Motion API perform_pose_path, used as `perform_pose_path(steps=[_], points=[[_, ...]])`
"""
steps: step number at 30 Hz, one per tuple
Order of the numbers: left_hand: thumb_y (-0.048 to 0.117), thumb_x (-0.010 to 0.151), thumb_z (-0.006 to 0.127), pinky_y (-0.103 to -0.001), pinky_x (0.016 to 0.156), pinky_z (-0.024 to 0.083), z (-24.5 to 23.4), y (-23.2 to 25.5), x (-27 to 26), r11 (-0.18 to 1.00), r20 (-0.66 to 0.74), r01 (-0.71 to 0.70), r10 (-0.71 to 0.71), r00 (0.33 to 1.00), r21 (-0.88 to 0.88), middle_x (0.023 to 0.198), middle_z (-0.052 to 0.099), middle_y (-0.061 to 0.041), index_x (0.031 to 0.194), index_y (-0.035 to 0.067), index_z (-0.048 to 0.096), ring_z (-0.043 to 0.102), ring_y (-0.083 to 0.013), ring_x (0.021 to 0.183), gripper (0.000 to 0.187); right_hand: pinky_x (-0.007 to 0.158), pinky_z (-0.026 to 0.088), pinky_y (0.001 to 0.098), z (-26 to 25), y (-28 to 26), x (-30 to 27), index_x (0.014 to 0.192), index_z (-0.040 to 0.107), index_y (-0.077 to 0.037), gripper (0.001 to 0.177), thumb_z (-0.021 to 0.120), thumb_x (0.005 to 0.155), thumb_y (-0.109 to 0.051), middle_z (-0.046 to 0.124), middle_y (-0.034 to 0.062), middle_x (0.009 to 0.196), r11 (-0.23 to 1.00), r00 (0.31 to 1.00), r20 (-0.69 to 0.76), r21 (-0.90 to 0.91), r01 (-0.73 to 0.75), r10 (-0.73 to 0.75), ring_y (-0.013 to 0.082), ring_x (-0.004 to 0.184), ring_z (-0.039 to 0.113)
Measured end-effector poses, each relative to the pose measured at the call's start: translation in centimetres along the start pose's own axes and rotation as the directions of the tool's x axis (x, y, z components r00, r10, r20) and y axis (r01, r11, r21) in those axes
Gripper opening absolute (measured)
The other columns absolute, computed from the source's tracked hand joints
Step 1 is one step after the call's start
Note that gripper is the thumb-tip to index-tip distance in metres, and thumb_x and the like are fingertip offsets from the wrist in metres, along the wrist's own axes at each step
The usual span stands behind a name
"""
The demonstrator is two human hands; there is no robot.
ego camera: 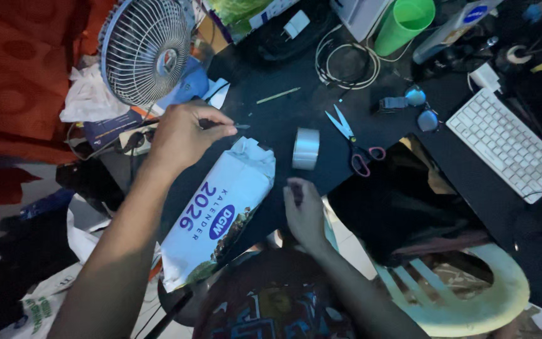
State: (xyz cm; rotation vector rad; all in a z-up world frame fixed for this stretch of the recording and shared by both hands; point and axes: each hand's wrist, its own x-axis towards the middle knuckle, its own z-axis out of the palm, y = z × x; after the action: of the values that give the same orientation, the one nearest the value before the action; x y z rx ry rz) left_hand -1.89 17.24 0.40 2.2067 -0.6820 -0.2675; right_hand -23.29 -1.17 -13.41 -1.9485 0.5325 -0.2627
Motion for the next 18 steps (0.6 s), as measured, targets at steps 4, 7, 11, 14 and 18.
perform_pose_path(steps=[4, 7, 11, 14, 18], points=[[0.021, 0.085, 0.083, -0.028, 0.07, 0.053, 3.9, -5.1, 0.5, 0.952, -0.021, 0.117, -0.128, 0.992, -0.283, 0.088, 0.077, -0.006, 0.101, 0.006, 0.079, 0.069, -0.0111, 0.076, 0.022, 0.081, 0.056, 0.0373, 3.2, 1.4, 2.2, 0.127, 0.064, 0.001, 0.032, 0.063, 0.101, -0.019, 0.072, 0.0177, 0.112, 0.999, 0.999, -0.018, 0.008, -0.034, 0.034, 0.0258, 0.097, 0.073], [0.022, 0.085, 0.085, -0.029, 0.071, 0.053, 7.2, -8.6, 0.9, 0.947, -0.003, 0.21, -0.217, 0.976, -0.244, 0.088, 0.076, -0.009, 0.103, 0.005, 0.08, 0.068, -0.0124, 0.078, 0.025, 0.08, 0.058, 0.0366, 5.1, 2.7, 3.5, 0.13, 0.064, 0.0, 0.037, 0.064, 0.099, -0.02, 0.074, 0.0168, 0.113, 0.981, 0.981, 0.043, 0.042, -0.192, 0.19, 0.0231, 0.095, 0.075], [0.032, 0.09, 0.077, -0.031, 0.075, 0.056, 9.6, -12.0, 1.7, 0.964, 0.07, 0.231, -0.224, 0.972, -0.134, 0.093, 0.077, -0.008, 0.103, 0.005, 0.076, 0.074, -0.014, 0.084, 0.03, 0.078, 0.058, 0.0371, 6.7, 3.5, 4.6, 0.129, 0.064, 0.001, 0.041, 0.068, 0.095, -0.021, 0.074, 0.0171, 0.112, 0.976, 0.976, 0.012, -0.033, -0.215, 0.215, 0.0248, 0.091, 0.075], [0.041, 0.1, 0.064, -0.038, 0.075, 0.053, 10.5, -13.3, 1.4, 0.925, 0.162, 0.378, -0.37, 0.915, -0.022, 0.091, 0.075, -0.012, 0.102, 0.006, 0.075, 0.072, -0.0234, 0.082, 0.037, 0.077, 0.058, 0.037, 7.3, 3.7, 5.1, 0.13, 0.063, 0.001, 0.045, 0.07, 0.093, -0.024, 0.075, 0.0163, 0.109, 0.962, 0.962, -0.003, -0.005, -0.272, 0.272, 0.0254, 0.088, 0.075], [0.04, 0.108, 0.048, -0.04, 0.076, 0.053, 11.7, -13.8, 0.2, 0.954, 0.047, 0.277, -0.274, 0.961, -0.11, 0.09, 0.075, -0.014, 0.104, 0.004, 0.07, 0.073, -0.0276, 0.085, 0.042, 0.079, 0.057, 0.0374, 7.5, 3.7, 6.3, 0.126, 0.068, -0.001, 0.043, 0.073, 0.091, -0.027, 0.076, 0.0175, 0.102, 0.952, 0.953, 0.03, -0.075, -0.298, 0.301, 0.0277, 0.087, 0.075]])
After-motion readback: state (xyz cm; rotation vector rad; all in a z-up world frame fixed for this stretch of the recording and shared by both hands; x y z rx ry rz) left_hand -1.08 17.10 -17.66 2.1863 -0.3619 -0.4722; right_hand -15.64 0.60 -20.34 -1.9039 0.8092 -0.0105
